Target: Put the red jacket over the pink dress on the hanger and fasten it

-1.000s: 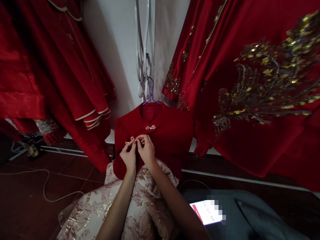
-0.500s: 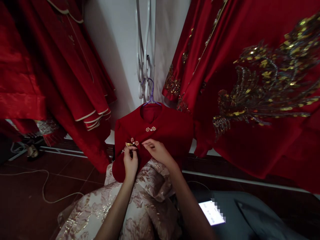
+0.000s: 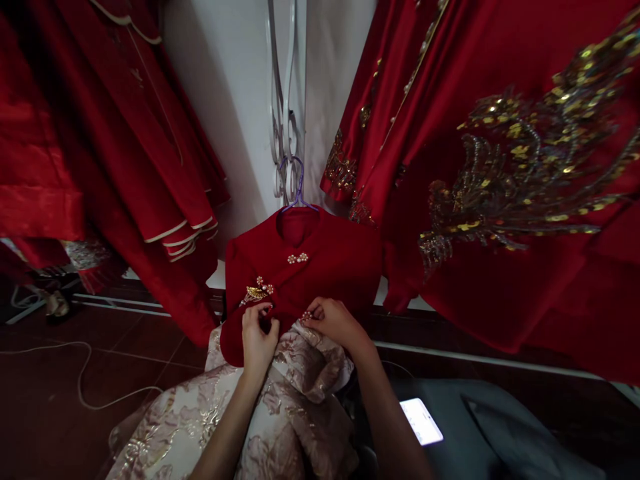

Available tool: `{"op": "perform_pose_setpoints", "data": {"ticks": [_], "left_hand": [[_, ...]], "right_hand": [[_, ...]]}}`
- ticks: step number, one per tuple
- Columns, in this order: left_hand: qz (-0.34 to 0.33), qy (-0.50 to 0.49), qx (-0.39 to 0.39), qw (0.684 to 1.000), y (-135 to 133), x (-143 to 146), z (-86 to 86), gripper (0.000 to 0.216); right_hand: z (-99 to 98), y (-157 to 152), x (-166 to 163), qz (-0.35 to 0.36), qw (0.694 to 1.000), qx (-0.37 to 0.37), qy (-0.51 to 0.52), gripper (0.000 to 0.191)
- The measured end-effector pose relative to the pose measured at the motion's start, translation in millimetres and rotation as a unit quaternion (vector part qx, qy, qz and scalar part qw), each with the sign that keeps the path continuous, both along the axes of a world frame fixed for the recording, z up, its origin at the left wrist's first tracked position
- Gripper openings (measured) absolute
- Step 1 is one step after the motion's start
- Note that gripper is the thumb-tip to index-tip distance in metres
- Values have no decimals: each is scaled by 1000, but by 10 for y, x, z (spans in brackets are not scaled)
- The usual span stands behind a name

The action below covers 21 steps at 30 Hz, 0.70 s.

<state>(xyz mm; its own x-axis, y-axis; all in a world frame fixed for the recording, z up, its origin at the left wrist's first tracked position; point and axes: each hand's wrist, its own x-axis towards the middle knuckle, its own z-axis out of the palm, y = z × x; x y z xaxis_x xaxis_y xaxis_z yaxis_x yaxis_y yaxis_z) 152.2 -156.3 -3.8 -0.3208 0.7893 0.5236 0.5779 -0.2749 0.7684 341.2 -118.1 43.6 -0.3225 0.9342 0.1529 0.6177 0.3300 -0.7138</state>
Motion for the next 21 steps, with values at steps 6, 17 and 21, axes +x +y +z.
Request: {"op": "perform_pose_setpoints", "data": {"ticks": [6, 17, 21], "left_hand": [[-43, -38, 20, 998, -10, -32, 6, 18], [-33, -76, 12, 996, -1, -38, -54, 18], [-39, -68, 22, 997, -24, -29, -48, 21]], "right_hand": [[339, -129, -107, -44, 994, 42, 87, 21], [-479, -137, -811, -93, 941, -10, 325, 28], [-630, -160, -841, -117, 933, 24, 340, 27]]}}
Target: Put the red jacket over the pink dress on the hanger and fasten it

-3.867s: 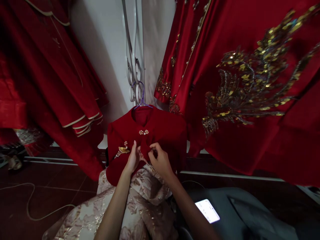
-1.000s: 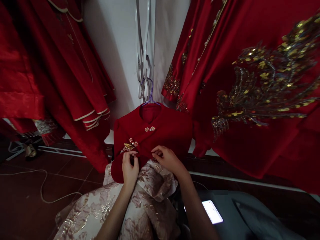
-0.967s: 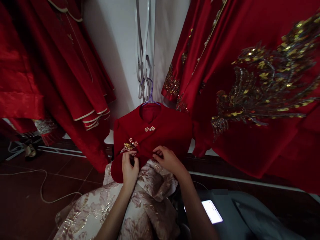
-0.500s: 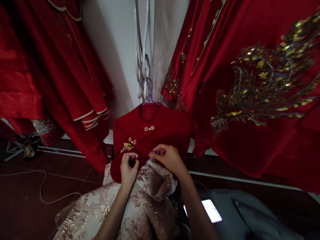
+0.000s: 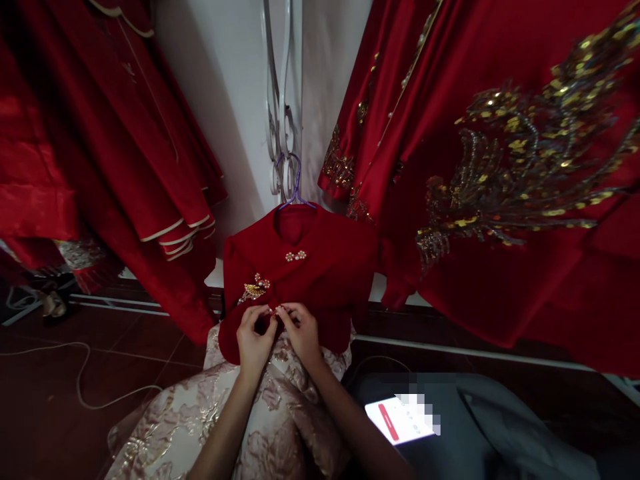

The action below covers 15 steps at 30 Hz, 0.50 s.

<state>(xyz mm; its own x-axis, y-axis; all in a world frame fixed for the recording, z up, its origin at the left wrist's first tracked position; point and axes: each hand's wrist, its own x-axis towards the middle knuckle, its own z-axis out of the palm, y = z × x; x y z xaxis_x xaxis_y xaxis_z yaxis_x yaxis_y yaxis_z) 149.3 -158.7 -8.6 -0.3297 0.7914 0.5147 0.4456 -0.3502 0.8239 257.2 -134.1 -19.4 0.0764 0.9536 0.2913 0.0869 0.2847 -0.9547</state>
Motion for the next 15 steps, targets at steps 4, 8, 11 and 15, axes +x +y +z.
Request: {"op": "perform_pose_setpoints", "data": {"ticks": [4, 8, 11, 15], "left_hand": [[-13, 23, 15, 1000, -56, 8, 57, 23], [-22, 28, 16, 999, -81, 23, 101, 19], [-17, 20, 14, 1000, -72, 28, 101, 14], [-31, 30, 15, 999, -61, 30, 94, 15]], "right_hand": [[9, -26, 2, -28, 1000, 10, -3, 28], [15, -66, 0, -52, 998, 24, -8, 27], [17, -97, 0, -70, 996, 41, -24, 25], [30, -124, 9, -78, 995, 52, -35, 22]]}}
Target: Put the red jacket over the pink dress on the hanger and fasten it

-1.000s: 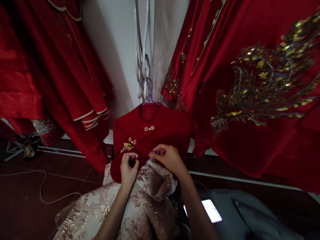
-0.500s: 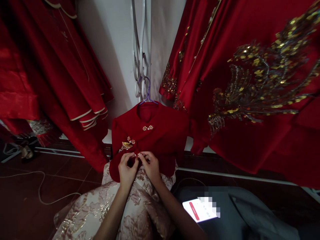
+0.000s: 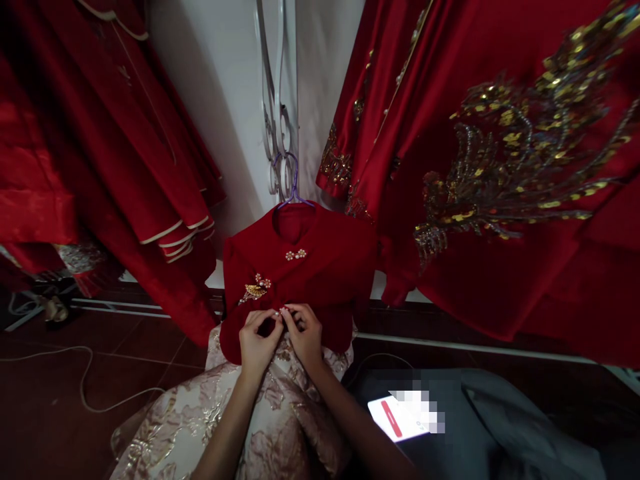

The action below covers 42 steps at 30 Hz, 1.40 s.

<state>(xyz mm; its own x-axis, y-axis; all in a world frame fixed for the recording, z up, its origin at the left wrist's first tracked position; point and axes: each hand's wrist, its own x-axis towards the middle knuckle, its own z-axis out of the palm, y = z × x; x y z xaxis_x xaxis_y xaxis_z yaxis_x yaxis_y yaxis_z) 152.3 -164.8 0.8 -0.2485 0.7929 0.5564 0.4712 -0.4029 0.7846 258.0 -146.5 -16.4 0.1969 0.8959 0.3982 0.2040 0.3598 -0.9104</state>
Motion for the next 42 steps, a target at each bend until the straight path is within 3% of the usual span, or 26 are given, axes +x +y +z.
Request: {"op": "perform_pose_setpoints", "data": {"ticks": [19, 38, 42], "left_hand": [[3, 10, -3, 1000, -6, -2, -14, 15], [-34, 29, -31, 999, 40, -70, -55, 12], [-15, 23, -41, 999, 38, -27, -48, 10]], "right_hand": [[-58, 30, 9, -4, 1000, 20, -14, 20], [-126, 87, 17, -25, 999, 26, -23, 17], [-136, 97, -3, -10, 1000, 14, 11, 21]]}}
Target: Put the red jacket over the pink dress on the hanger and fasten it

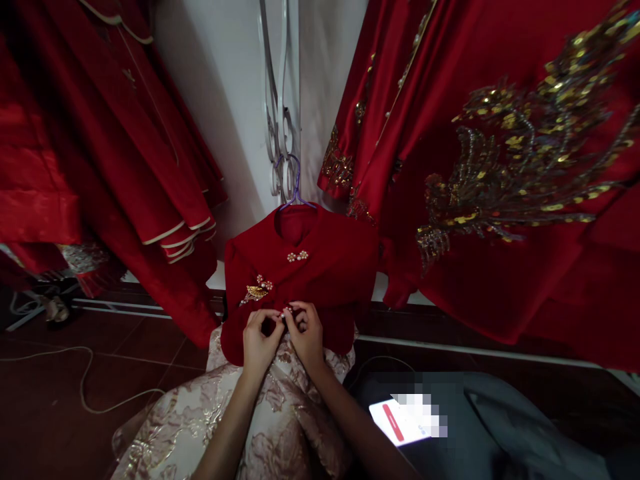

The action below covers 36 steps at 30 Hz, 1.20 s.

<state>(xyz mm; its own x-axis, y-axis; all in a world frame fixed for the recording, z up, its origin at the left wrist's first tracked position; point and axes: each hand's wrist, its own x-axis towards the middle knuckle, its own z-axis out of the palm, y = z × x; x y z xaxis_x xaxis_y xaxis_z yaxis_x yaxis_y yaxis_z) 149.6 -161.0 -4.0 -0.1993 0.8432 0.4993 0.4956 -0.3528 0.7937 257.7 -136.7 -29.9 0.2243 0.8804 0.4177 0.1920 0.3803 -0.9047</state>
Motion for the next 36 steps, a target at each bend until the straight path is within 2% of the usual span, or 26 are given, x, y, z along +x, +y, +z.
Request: {"op": "perform_pose_setpoints", "data": {"ticks": [5, 10, 18, 36], "left_hand": [[51, -77, 36, 995, 14, 13, -38, 23], [99, -75, 75, 989, -3, -26, -27, 18], [66, 65, -1, 996, -44, 25, 27, 15], [44, 37, 12, 998, -8, 17, -17, 14]], "right_hand": [[-29, -33, 12, 35, 998, 22, 50, 28], [-57, -47, 33, 4, 995, 69, 72, 20], [-118, -14, 42, 8, 998, 43, 54, 15], [4, -46, 66, 15, 998, 33, -47, 11]]}}
